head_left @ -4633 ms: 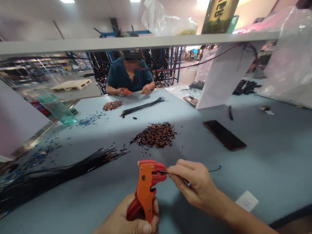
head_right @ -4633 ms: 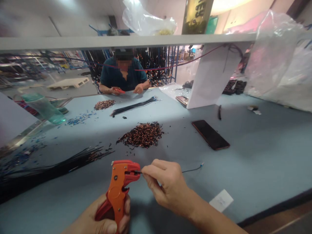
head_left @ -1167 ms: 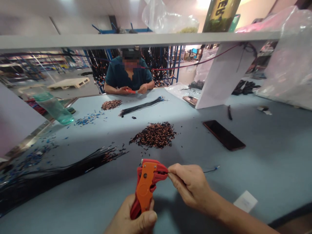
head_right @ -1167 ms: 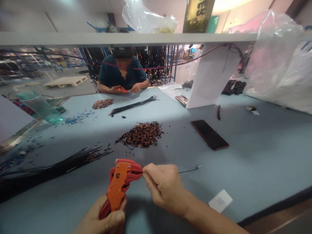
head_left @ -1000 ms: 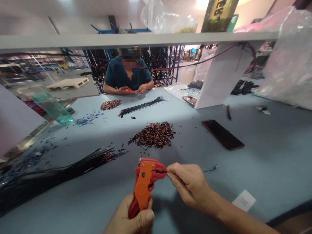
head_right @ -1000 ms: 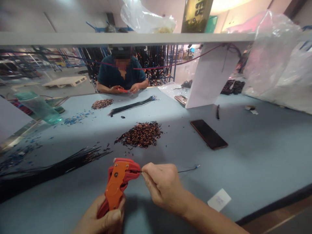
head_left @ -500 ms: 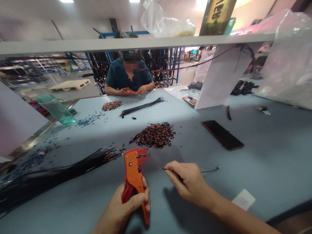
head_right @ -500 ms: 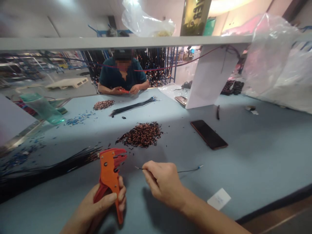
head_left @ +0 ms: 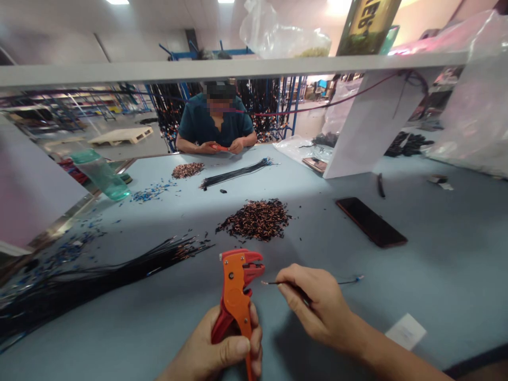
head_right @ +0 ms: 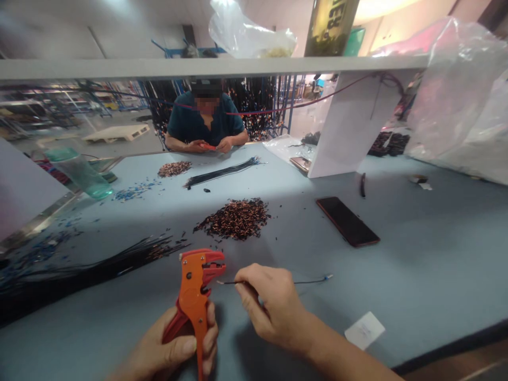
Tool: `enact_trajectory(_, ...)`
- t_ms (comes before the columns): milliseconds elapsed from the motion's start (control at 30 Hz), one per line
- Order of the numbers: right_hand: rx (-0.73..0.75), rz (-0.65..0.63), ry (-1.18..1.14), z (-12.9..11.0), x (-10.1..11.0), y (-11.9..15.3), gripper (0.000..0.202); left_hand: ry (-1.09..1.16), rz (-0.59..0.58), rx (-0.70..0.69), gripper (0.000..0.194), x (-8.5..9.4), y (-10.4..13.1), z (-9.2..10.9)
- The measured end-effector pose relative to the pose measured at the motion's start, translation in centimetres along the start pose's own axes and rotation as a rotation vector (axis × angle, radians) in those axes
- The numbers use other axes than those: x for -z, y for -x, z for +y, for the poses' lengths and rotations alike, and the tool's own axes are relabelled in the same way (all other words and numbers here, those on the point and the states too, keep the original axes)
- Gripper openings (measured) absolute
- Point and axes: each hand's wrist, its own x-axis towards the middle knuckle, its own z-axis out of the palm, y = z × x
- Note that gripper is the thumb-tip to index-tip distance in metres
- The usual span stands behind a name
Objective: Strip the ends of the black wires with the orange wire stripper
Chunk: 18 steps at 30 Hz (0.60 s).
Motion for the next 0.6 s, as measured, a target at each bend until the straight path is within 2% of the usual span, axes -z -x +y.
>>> enact_trajectory(133,0.049,-0.022,-0.005,-0.01,-0.15,0.14,0.014,0.036,-0.017,-0.001,0.043,0.15,-0.15,-0.35)
enact_trajectory(267,0.022,-0.054,-0.007,-0.10,-0.31,0.38,0.015,-0.058,-0.019,-0.022,0.042,0.17,-0.20,-0.40)
enact_trajectory(433,-0.151,-0.105,-0.057,-0.22,-0.46,0.36,0.017,-0.242,0.021,-0.106,0.037,0.01,0.22,-0.27)
enact_trajectory(600,-0.353,-0.180,-0.183,-0.23,-0.45,-0.06,0.020,-0.513,0.167,-0.275,0.025,0.42,0.64,-0.40)
